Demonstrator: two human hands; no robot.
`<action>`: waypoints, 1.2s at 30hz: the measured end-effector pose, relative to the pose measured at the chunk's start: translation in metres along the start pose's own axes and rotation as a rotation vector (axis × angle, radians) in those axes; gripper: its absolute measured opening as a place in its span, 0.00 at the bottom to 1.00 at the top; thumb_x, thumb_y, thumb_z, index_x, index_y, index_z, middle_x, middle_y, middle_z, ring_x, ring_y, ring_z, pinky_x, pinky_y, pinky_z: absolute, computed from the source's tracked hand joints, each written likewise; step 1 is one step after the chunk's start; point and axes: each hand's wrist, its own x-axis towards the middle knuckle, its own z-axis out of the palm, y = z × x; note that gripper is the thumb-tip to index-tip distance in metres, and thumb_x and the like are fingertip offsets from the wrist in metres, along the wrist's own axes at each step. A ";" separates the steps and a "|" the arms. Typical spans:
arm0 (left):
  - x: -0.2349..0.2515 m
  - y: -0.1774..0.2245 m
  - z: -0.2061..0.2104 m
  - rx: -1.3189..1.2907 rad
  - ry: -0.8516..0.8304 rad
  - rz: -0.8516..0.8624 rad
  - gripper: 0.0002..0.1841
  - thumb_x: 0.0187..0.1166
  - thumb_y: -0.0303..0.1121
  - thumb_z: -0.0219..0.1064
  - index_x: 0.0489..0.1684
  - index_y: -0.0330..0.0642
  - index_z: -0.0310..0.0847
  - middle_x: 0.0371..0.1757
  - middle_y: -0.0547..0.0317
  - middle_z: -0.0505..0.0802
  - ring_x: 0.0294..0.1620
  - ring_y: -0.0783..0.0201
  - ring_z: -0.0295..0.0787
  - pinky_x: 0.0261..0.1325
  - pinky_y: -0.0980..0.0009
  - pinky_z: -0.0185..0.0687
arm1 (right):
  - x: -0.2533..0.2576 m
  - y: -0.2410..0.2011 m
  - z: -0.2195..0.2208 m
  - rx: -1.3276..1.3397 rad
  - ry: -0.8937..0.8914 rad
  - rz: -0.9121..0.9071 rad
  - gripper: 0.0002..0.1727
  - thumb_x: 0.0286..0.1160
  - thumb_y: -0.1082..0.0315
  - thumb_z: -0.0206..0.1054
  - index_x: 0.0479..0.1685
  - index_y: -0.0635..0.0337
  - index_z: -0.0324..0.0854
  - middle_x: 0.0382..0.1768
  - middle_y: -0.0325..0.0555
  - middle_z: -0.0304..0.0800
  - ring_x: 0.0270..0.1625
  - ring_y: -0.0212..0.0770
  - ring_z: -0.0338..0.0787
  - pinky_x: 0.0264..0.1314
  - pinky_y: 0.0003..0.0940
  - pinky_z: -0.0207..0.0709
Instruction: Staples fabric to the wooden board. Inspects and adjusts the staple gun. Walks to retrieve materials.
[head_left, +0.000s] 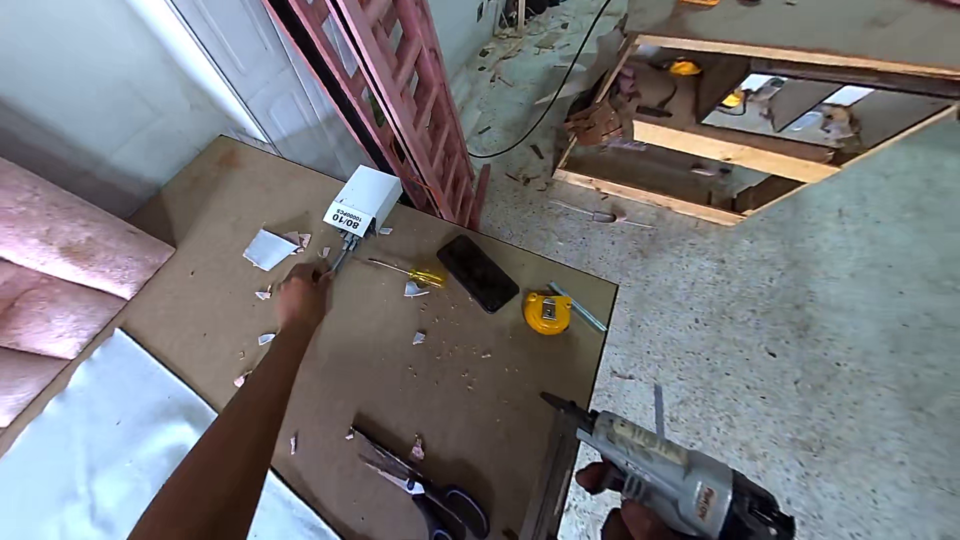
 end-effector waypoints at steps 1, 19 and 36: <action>-0.019 -0.014 -0.017 0.016 -0.013 0.004 0.16 0.85 0.46 0.67 0.55 0.44 0.89 0.55 0.43 0.93 0.57 0.38 0.90 0.61 0.29 0.80 | -0.006 -0.002 0.001 0.007 -0.002 -0.014 0.15 0.89 0.64 0.59 0.65 0.61 0.75 0.59 0.53 0.91 0.25 0.38 0.88 0.28 0.36 0.87; -0.629 -0.007 -0.309 -0.497 -0.157 0.865 0.13 0.88 0.47 0.63 0.53 0.52 0.87 0.47 0.64 0.91 0.47 0.70 0.88 0.51 0.70 0.87 | -0.393 -0.027 0.039 0.414 -0.492 -0.423 0.22 0.82 0.55 0.66 0.67 0.58 0.84 0.44 0.52 0.95 0.29 0.39 0.91 0.30 0.34 0.86; -0.841 0.080 -0.376 -0.596 0.052 1.202 0.20 0.90 0.48 0.58 0.63 0.46 0.90 0.70 0.61 0.90 0.76 0.61 0.80 0.78 0.56 0.77 | -0.615 -0.072 0.004 0.554 -0.422 -0.695 0.19 0.82 0.57 0.66 0.60 0.60 0.85 0.36 0.50 0.94 0.25 0.41 0.92 0.26 0.33 0.88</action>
